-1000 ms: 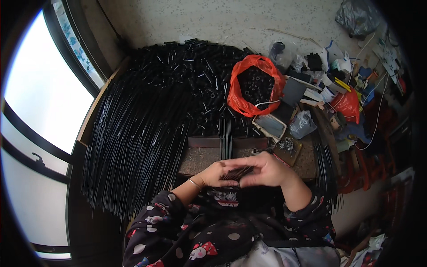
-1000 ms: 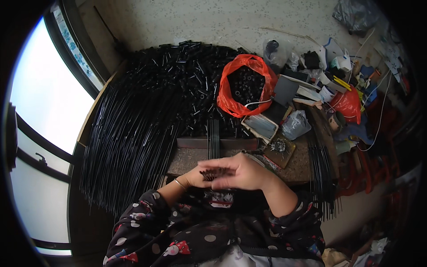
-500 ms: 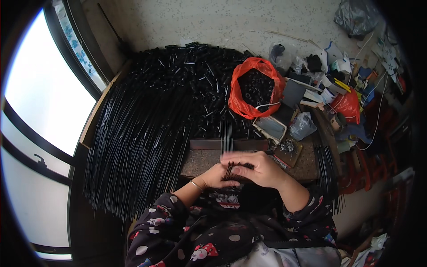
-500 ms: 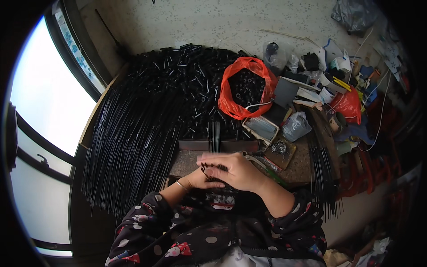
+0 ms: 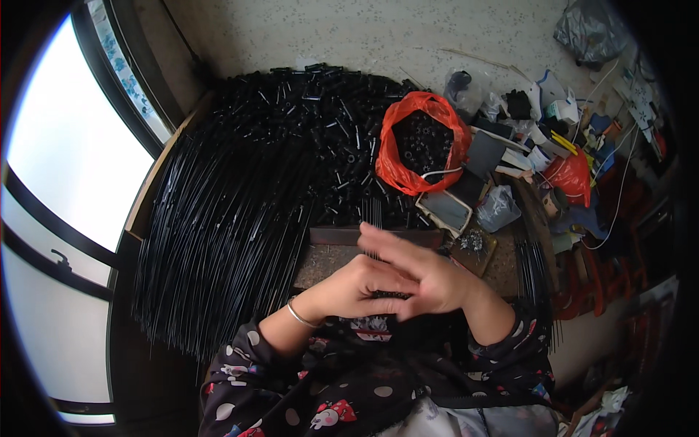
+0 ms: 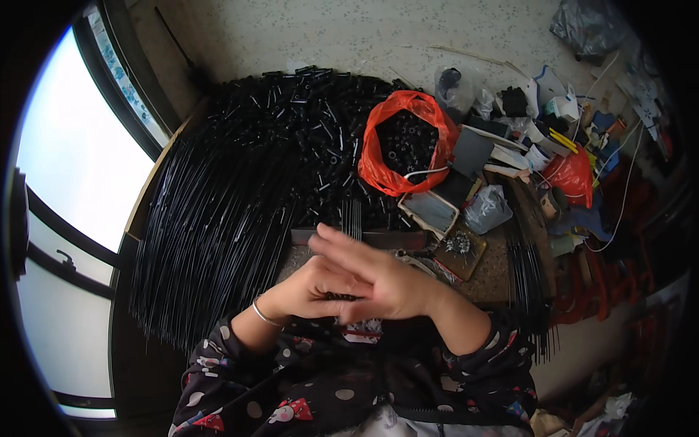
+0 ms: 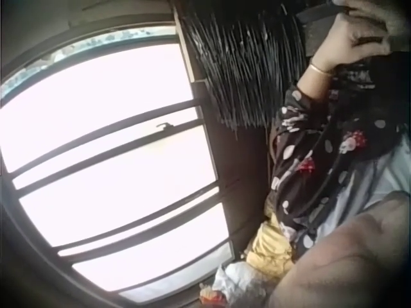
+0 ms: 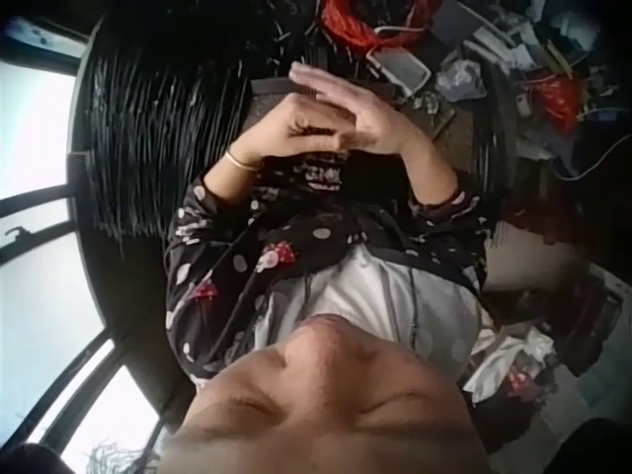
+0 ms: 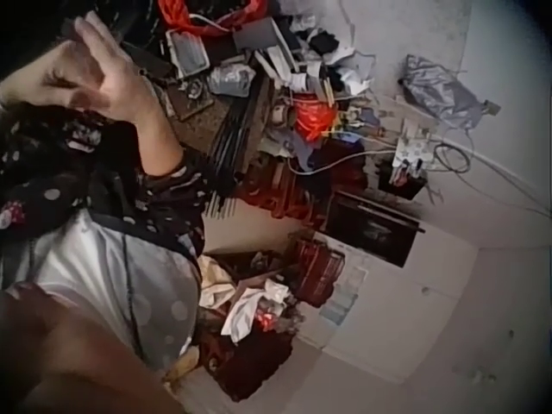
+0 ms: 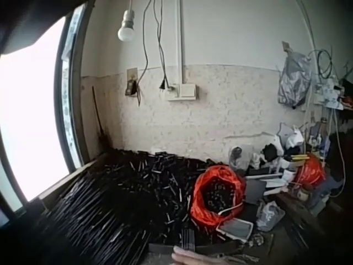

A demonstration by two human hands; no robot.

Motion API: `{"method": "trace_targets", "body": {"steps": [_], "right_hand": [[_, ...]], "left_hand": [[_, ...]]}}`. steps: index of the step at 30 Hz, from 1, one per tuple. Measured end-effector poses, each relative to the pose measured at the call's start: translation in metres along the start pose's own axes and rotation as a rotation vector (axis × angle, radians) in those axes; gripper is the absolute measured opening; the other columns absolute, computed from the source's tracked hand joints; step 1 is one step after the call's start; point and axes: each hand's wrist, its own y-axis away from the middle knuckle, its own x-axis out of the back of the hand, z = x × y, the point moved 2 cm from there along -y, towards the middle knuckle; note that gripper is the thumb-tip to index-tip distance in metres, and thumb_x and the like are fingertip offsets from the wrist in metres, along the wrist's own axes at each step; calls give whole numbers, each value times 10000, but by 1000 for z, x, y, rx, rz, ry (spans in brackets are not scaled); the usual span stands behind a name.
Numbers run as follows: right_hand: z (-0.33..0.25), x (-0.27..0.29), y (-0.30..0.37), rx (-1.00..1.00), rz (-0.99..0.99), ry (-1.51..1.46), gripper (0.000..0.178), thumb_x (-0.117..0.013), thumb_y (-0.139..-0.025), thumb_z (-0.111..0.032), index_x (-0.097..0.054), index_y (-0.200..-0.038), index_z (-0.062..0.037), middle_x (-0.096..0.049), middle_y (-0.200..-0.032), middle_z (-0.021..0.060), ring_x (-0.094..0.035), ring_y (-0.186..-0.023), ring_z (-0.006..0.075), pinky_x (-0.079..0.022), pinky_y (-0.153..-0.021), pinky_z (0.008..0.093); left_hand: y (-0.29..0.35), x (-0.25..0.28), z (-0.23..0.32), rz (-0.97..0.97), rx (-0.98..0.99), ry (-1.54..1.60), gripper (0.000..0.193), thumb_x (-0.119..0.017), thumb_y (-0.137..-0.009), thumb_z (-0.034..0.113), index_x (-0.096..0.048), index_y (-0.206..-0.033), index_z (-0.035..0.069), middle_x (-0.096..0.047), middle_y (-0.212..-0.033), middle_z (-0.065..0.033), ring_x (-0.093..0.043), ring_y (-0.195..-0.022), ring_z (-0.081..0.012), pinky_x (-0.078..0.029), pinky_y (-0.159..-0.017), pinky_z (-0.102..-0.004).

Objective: Assembling and capping black plastic or metal rods at a manufacturing workbench.

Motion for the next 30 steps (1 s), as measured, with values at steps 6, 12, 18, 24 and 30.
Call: {"method": "trace_targets", "body": {"steps": [6, 12, 18, 24, 30], "right_hand": [[91, 83, 23, -384, 494, 201, 473, -504, -883, -416, -618, -954, 37, -629, -995, 124, -620, -873, 186, -483, -776, 299], [27, -30, 28, -219, 0, -9, 499, -728, -734, -138, -535, -1173, -1, -630, -1059, 115, -614, -952, 179, -467, -831, 289], [47, -36, 34, -225, 368, 49, 137, -598, -809, -13, -633, -941, 2, -666, -832, 101, -645, -745, 168, -493, -674, 252], [34, -38, 35, -152, 251, 159, 182, -687, -757, -113, -645, -912, -30, -670, -808, 103, -665, -699, 214, -507, -623, 265], [28, -58, 32, -155, 425, 516, 224, -728, -713, -158, -647, -881, -35, -653, -745, 113, -650, -648, 248, -497, -561, 300]], "left_hand": [[13, -12, -14, -74, 197, 206, 242, -675, -777, 141, -650, -957, -19, -666, -908, -140, -644, -879, -264, -500, -792, -321], [61, -32, -71, -119, 215, 6, 331, -674, -760, 170, -585, -1042, 21, -621, -987, -165, -589, -941, -320, -434, -903, -411], [76, -48, -111, -83, 139, -283, 472, -662, -730, 213, -492, -1133, 36, -590, -1032, -175, -554, -967, -389, -385, -960, -472], [75, -51, -110, -20, 128, -216, 295, -650, -727, 277, -623, -894, 35, -640, -876, -127, -588, -909, -311, -360, -993, -446], [81, -56, -122, -36, 104, -275, 303, -660, -687, 283, -631, -867, 40, -638, -835, -142, -587, -889, -316, -361, -992, -453]]}}
